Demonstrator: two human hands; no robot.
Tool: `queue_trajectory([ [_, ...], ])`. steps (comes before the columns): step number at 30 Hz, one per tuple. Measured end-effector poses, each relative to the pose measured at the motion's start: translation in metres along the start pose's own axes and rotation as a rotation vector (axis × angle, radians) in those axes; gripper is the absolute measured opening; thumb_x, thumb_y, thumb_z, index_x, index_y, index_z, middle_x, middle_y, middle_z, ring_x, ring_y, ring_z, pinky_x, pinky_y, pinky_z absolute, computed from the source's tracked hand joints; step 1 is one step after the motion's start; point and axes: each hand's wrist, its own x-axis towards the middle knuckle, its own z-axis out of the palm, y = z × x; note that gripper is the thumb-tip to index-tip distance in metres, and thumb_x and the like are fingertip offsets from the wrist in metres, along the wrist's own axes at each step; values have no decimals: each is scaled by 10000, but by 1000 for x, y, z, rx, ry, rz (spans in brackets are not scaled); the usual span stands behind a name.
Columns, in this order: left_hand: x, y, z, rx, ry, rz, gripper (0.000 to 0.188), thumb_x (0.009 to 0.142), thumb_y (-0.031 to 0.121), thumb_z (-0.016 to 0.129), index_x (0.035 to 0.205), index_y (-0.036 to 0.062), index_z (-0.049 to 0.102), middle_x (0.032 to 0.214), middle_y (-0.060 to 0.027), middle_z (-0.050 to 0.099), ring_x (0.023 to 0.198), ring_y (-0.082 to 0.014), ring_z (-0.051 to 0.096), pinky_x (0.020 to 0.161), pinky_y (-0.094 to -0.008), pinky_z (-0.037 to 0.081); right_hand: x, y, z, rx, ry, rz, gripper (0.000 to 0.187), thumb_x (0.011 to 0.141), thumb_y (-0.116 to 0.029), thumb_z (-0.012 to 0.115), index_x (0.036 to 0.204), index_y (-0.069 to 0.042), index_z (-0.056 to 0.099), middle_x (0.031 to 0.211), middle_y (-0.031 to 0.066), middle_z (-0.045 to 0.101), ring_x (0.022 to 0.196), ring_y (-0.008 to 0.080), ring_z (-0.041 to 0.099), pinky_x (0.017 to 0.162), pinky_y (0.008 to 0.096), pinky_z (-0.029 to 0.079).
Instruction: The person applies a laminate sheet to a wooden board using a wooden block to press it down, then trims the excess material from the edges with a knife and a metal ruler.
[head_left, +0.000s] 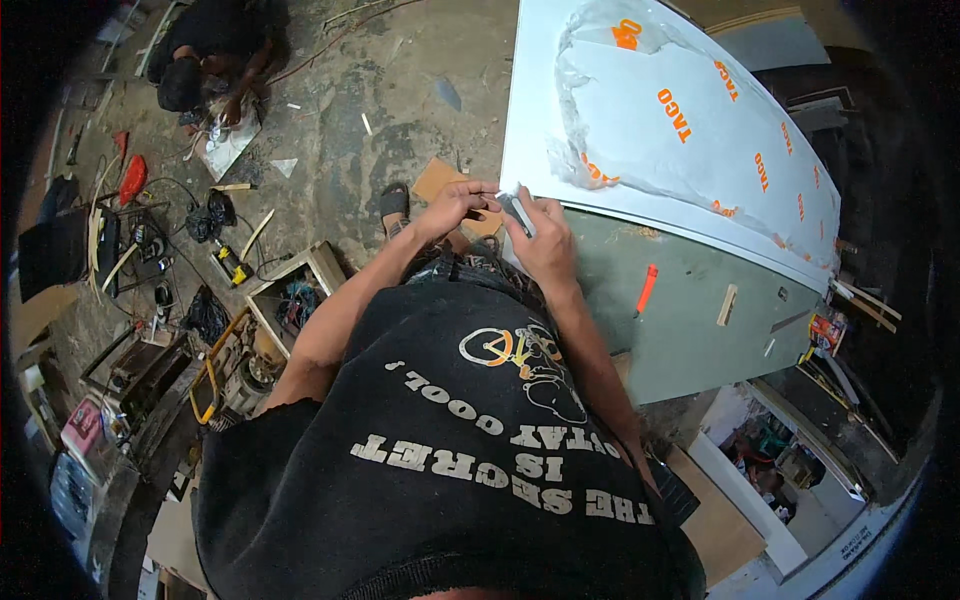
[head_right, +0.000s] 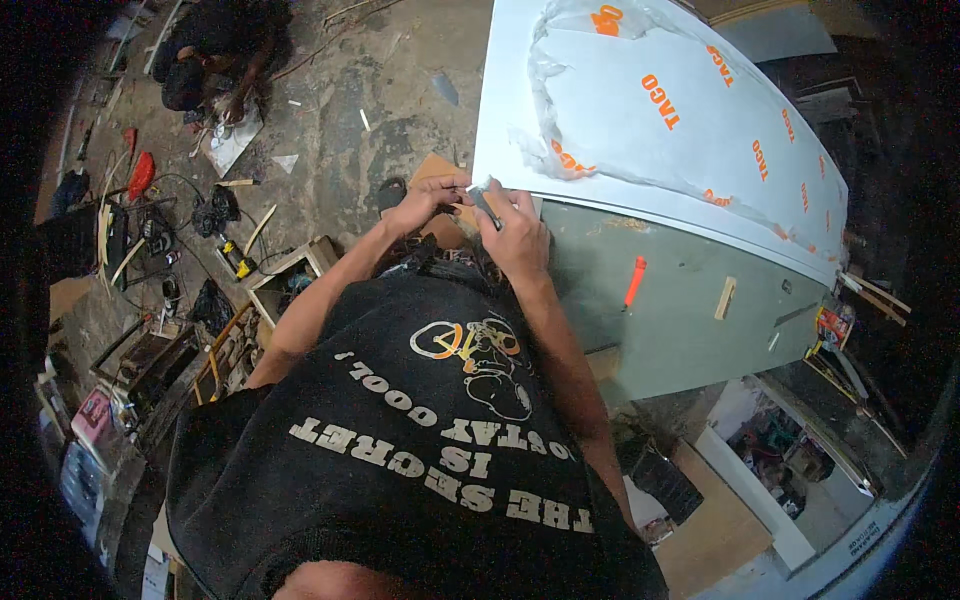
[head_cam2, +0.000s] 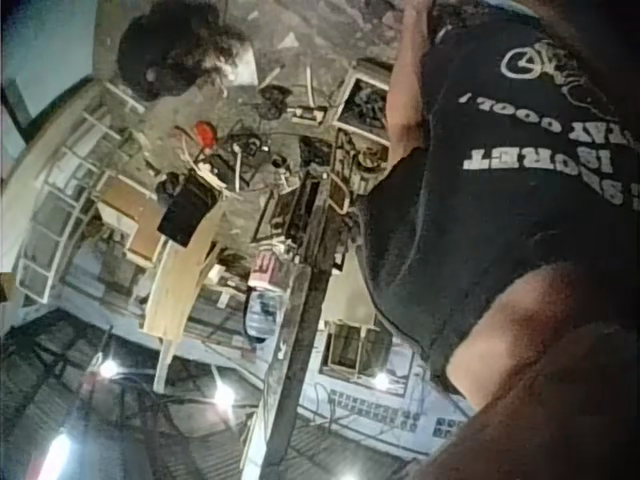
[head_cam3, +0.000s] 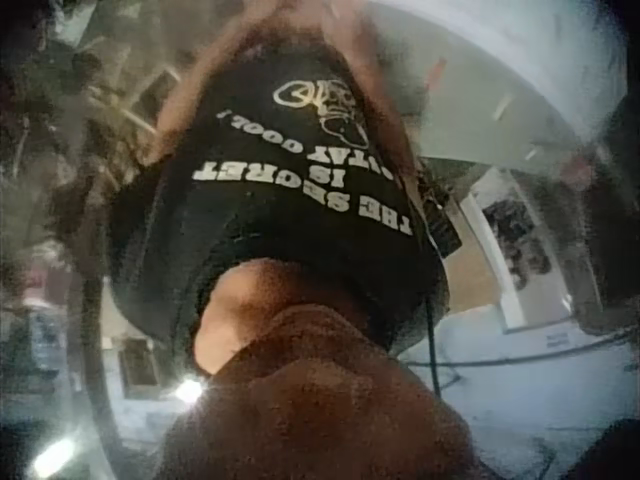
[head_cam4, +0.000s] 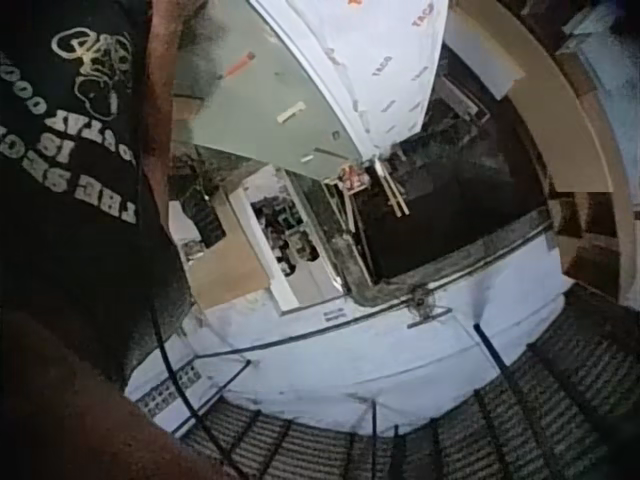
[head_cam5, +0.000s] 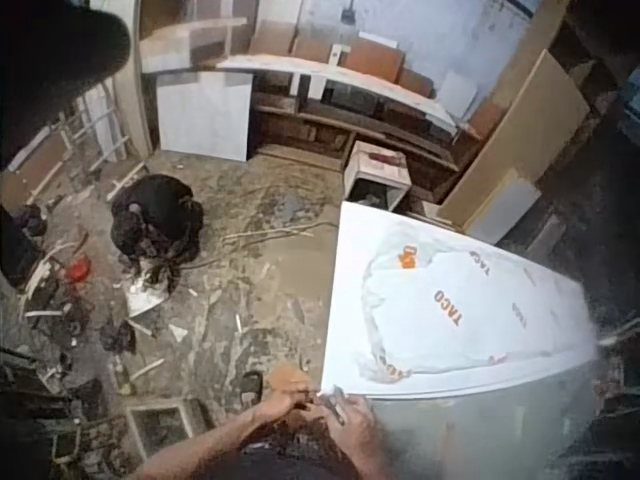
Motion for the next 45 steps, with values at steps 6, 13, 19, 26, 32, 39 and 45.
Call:
queue_trajectory([
  [6,-2,8,4,13,16,-5,379,943,32,433,1288,16,590,1215,-63,674,1056,-161,627,903,-309,501,14,8,1,-32,104,102,492,841,-253,740,1292,-88,634,973,156,612,895,353,647,752,441,537],
  [13,3,5,-2,10,-20,3,374,947,36,442,1286,10,598,1182,-67,670,1050,-160,621,929,-314,495,-12,2,3,-27,29,111,536,825,-259,773,1319,-112,626,999,164,625,920,327,645,782,423,523],
  [19,13,-12,-17,-11,-47,28,386,946,21,445,1302,-4,592,1101,-70,681,1012,-168,644,889,-298,517,-4,-8,10,-49,39,67,519,825,-250,773,1300,-92,635,968,146,614,875,310,635,751,411,522],
  [26,3,8,-9,-20,-36,-21,369,946,23,458,1286,-6,600,1097,-53,685,1009,-146,646,892,-280,506,11,-20,8,-93,63,167,517,844,-249,763,1316,-95,622,949,157,599,847,336,637,720,433,522],
  [32,3,18,-14,34,-120,-19,329,947,26,469,1235,-1,625,1098,-31,692,1014,-132,633,919,-272,482,0,-27,13,-104,32,206,510,868,-277,730,1338,-124,606,970,168,610,862,356,656,729,445,537],
  [39,3,26,-28,88,-226,34,307,962,52,499,1236,2,630,1154,-42,681,1045,-135,622,948,-294,477,6,-43,14,-184,-3,293,511,891,-288,696,1356,-109,584,920,169,588,869,359,626,736,455,519],
  [45,-6,30,-61,200,-223,8,354,950,78,494,1276,20,619,1226,-50,656,1098,-164,604,994,-333,451,39,-50,21,-204,105,290,519,891,-273,694,1356,-74,580,891,189,576,839,360,604,733,459,498],
])
